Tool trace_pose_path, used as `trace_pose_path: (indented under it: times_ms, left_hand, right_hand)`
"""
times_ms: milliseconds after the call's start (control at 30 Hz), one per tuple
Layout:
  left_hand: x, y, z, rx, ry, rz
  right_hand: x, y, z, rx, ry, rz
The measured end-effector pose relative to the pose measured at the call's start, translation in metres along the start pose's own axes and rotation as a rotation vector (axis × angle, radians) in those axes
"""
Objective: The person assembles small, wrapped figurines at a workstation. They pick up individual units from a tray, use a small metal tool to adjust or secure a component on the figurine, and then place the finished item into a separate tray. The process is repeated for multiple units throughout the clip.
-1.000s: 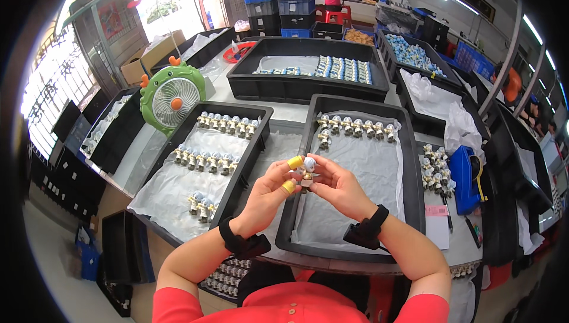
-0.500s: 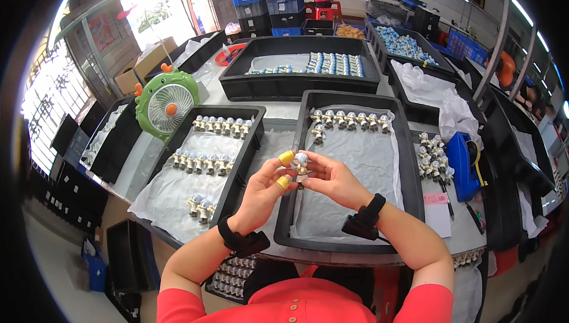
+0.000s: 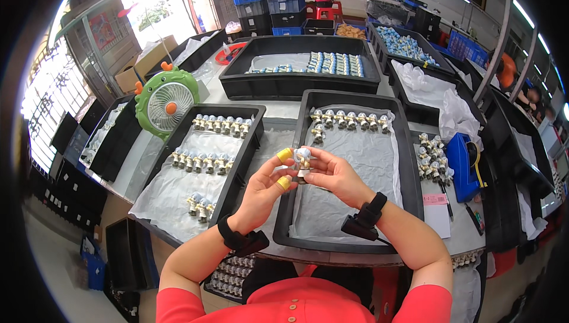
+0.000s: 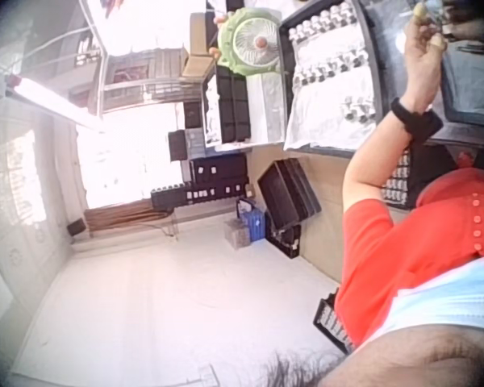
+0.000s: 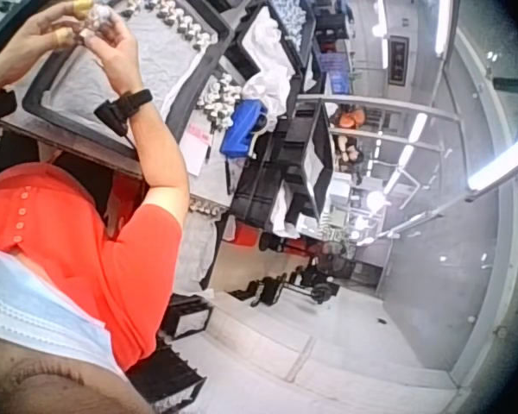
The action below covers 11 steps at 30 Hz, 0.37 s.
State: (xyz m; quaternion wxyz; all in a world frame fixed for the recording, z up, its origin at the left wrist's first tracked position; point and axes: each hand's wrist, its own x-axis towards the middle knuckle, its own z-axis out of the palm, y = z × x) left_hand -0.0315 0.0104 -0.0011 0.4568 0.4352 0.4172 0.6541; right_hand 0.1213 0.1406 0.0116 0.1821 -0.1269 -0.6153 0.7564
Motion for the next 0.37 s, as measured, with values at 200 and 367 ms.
trace_pose_path:
  times_ms: [200, 367]
  left_hand:
    - [0.005, 0.0, 0.007, 0.066, 0.027, -0.044]
    - [0.002, -0.008, -0.003, 0.192, 0.059, -0.082]
  right_hand:
    - [-0.005, -0.015, -0.014, 0.147, 0.034, -0.128]
    - [-0.083, -0.092, -0.045, -0.111, 0.115, -0.275]
